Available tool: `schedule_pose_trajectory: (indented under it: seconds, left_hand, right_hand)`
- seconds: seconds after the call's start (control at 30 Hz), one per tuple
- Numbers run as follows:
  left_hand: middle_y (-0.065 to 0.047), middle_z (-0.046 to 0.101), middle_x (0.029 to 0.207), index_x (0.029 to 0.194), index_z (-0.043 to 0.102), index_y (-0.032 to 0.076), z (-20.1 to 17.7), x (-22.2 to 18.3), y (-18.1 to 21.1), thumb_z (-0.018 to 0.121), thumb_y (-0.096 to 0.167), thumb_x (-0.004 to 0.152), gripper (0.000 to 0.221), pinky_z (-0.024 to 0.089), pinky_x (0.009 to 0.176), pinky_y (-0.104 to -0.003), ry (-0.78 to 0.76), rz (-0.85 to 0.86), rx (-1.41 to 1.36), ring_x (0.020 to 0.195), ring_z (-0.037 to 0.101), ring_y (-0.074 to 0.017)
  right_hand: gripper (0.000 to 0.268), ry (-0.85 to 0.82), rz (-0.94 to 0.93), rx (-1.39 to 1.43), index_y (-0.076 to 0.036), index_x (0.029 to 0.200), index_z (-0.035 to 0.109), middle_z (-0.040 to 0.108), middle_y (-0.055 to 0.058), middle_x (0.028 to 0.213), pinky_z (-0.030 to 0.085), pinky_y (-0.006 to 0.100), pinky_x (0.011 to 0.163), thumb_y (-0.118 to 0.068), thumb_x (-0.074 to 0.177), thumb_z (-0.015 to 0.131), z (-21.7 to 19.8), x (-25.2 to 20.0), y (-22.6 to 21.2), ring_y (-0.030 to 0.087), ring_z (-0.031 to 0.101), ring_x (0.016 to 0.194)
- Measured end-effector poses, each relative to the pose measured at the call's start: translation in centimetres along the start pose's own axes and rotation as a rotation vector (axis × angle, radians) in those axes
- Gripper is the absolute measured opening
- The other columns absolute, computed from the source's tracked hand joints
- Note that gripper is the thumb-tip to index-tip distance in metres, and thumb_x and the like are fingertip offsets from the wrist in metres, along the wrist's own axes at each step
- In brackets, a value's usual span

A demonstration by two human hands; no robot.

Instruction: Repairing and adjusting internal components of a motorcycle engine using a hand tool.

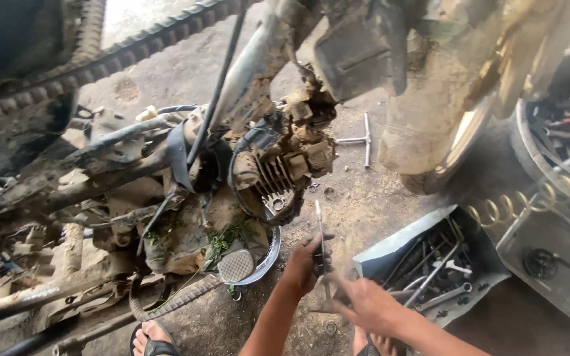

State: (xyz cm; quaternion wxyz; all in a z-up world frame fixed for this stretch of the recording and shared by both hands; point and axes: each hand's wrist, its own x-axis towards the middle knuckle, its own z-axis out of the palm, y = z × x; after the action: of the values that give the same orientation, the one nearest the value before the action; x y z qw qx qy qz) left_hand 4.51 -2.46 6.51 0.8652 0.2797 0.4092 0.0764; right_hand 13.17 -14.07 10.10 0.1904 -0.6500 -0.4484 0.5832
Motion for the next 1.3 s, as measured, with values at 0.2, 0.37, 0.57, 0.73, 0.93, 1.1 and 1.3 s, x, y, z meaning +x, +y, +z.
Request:
schedule_pose_trajectory:
  seconds: [0.2, 0.37, 0.57, 0.73, 0.93, 1.1, 1.3]
  left_hand:
    - [-0.001, 0.047, 0.062, 0.084, 0.053, 0.000, -2.1, 2.0, -3.0, 0.039, 0.013, 0.096, 0.022, 0.033, 0.041, -0.016, 0.091, 0.225, 0.284, 0.046, 0.037, -0.0069]
    - [-0.001, 0.046, 0.069, 0.080, 0.051, 0.008, -3.4, 4.3, -5.2, 0.036, 0.017, 0.097, 0.024, 0.035, 0.053, -0.019, -0.003, 0.494, 0.168, 0.058, 0.039, -0.0101]
    - [-0.008, 0.063, 0.081, 0.091, 0.060, 0.001, -4.0, 5.2, -2.5, 0.040, 0.020, 0.092, 0.027, 0.045, 0.056, -0.022, 0.140, 0.399, 0.471, 0.063, 0.052, -0.0134]
    - [-0.006, 0.061, 0.078, 0.088, 0.058, 0.005, -5.2, 6.6, -2.7, 0.040, 0.021, 0.092, 0.024, 0.046, 0.057, -0.023, 0.147, 0.458, 0.645, 0.064, 0.053, -0.0140]
    - [-0.009, 0.066, 0.085, 0.093, 0.060, 0.004, -5.2, 6.1, -2.2, 0.046, 0.016, 0.089, 0.019, 0.052, 0.065, -0.025, 0.134, 0.520, 0.669, 0.073, 0.061, -0.0165]
    - [-0.011, 0.065, 0.095, 0.098, 0.059, 0.005, -6.1, 6.7, -2.7, 0.045, 0.010, 0.087, 0.019, 0.054, 0.078, -0.031, 0.101, 0.577, 0.667, 0.086, 0.063, -0.0187]
    - [-0.011, 0.066, 0.095, 0.100, 0.059, 0.004, -5.9, 6.4, -2.2, 0.048, 0.011, 0.087, 0.019, 0.054, 0.074, -0.031, 0.123, 0.562, 0.772, 0.085, 0.064, -0.0194]
  right_hand:
    - [0.022, 0.675, -0.050, -0.085, -0.004, 0.099, 0.054, 0.061, 0.010, 0.083, 0.060, 0.021, 0.061, -0.017, 0.082, 0.057, -2.5, 5.8, 0.9, 0.017, 0.064, 0.068]
    - [0.016, 0.521, -0.050, -0.084, -0.010, 0.096, 0.060, 0.068, 0.007, 0.089, 0.059, 0.022, 0.067, -0.019, 0.086, 0.051, -3.8, 10.2, 1.2, 0.015, 0.068, 0.075]
    - [0.017, 0.484, -0.147, -0.031, -0.004, 0.100, 0.058, 0.067, 0.014, 0.086, 0.062, 0.020, 0.056, -0.009, 0.088, 0.047, -5.0, 11.7, 0.4, 0.019, 0.070, 0.067]
    - [0.013, 0.472, -0.213, -0.053, -0.003, 0.093, 0.057, 0.066, 0.012, 0.079, 0.060, 0.020, 0.051, -0.009, 0.090, 0.046, -5.7, 12.3, 0.7, 0.018, 0.066, 0.059]
    - [0.012, 0.525, -0.262, -0.111, -0.001, 0.085, 0.057, 0.065, 0.012, 0.069, 0.057, 0.019, 0.035, -0.006, 0.090, 0.047, -6.0, 12.3, -0.2, 0.015, 0.062, 0.043]
    - [0.014, 0.506, -0.296, -0.097, -0.001, 0.087, 0.057, 0.065, 0.012, 0.068, 0.055, 0.019, 0.033, -0.007, 0.092, 0.045, -6.0, 12.2, 0.2, 0.014, 0.061, 0.042]
    - [0.013, 0.521, -0.227, -0.141, -0.003, 0.089, 0.058, 0.065, 0.011, 0.070, 0.057, 0.019, 0.036, -0.009, 0.091, 0.046, -6.2, 12.2, -0.5, 0.014, 0.063, 0.044]
